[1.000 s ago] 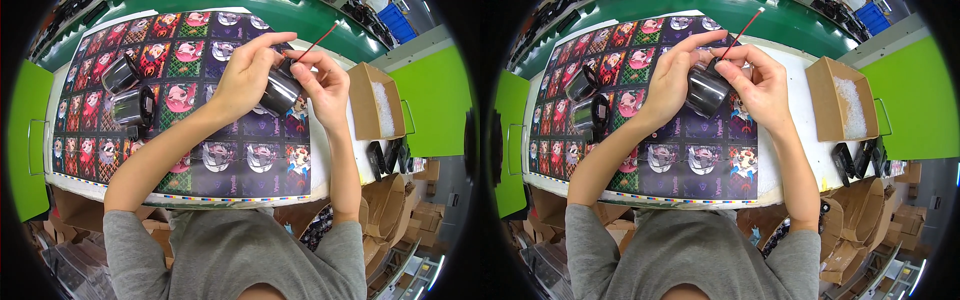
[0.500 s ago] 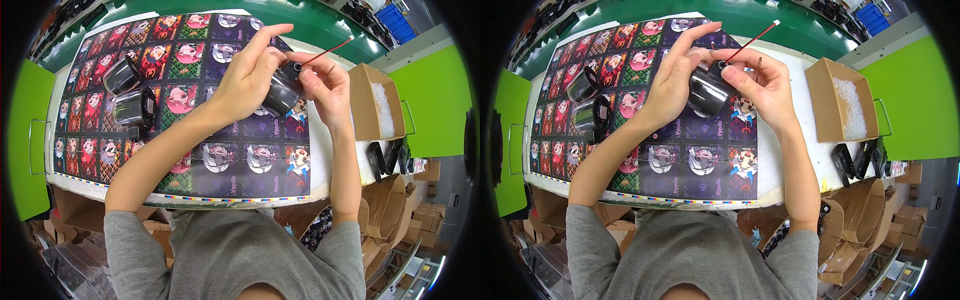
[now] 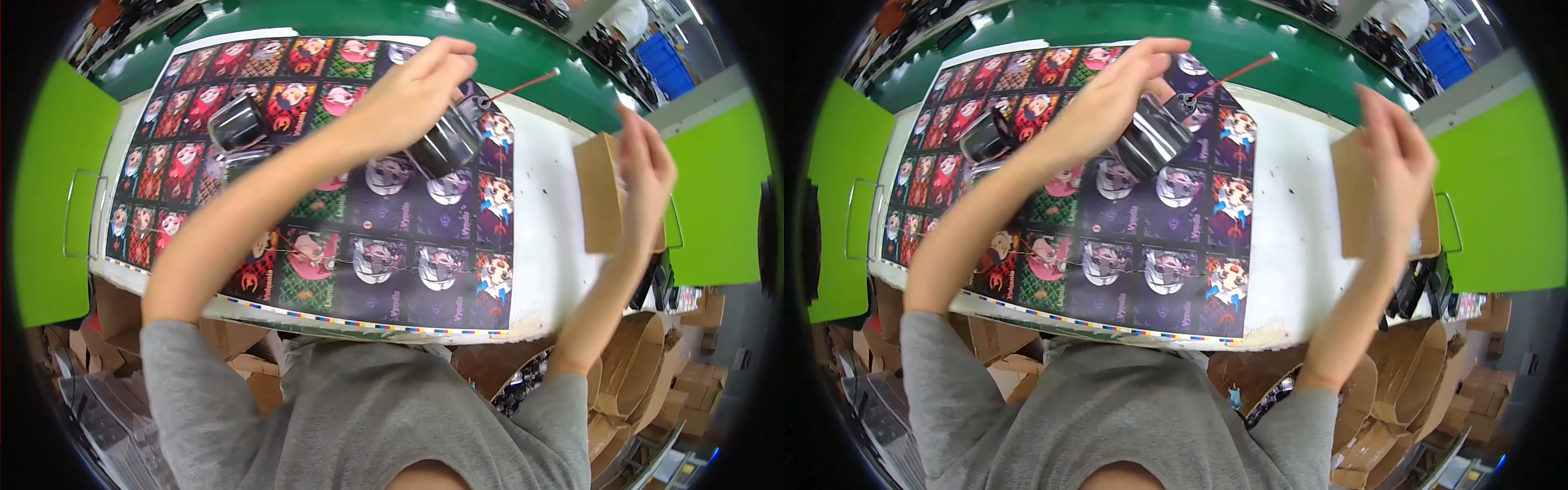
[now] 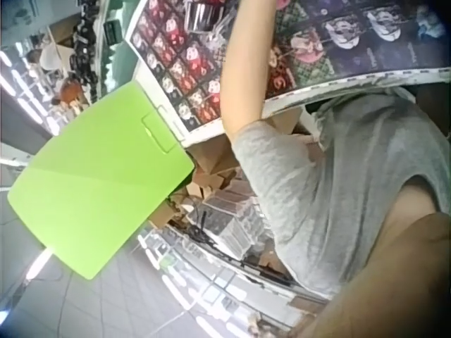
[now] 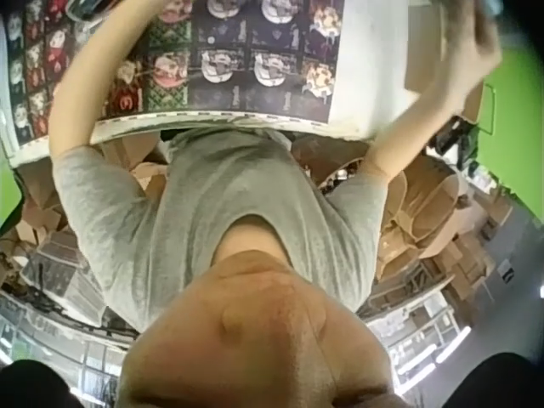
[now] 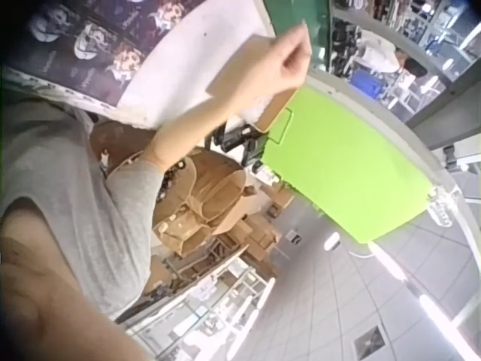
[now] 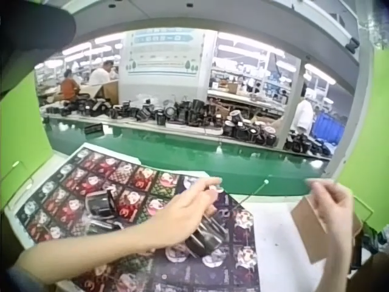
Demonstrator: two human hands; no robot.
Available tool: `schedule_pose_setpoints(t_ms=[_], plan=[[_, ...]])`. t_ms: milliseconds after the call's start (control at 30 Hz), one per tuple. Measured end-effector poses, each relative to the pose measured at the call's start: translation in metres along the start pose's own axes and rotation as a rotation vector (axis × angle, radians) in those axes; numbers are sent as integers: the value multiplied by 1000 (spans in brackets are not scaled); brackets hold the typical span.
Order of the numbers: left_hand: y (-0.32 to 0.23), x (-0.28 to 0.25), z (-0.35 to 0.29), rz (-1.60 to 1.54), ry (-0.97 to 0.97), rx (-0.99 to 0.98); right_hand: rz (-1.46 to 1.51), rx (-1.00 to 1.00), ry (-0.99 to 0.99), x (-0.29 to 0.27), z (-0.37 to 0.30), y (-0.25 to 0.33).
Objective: The person assembles electronic cooling fans by inserting wires into a plastic housing and securing components with small screws using a precision screwdriver.
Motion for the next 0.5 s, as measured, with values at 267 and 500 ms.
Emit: schedule_pose_setpoints(t_ms=[267, 500], plan=[[26, -145, 85, 1316, 43, 104, -839, 189, 245, -140, 40, -160], [138, -246, 124, 1590, -43, -20, -965, 293, 428, -116, 27, -159]])
Point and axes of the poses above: each hand's wrist, its own z-axis towards the middle knuckle, its own x-axis out of the palm, y = z × x, the point moved 6 cm from there along z, towards the middle knuckle, and after that the axes turned 11 degrees about x, right-handed, at the moved point
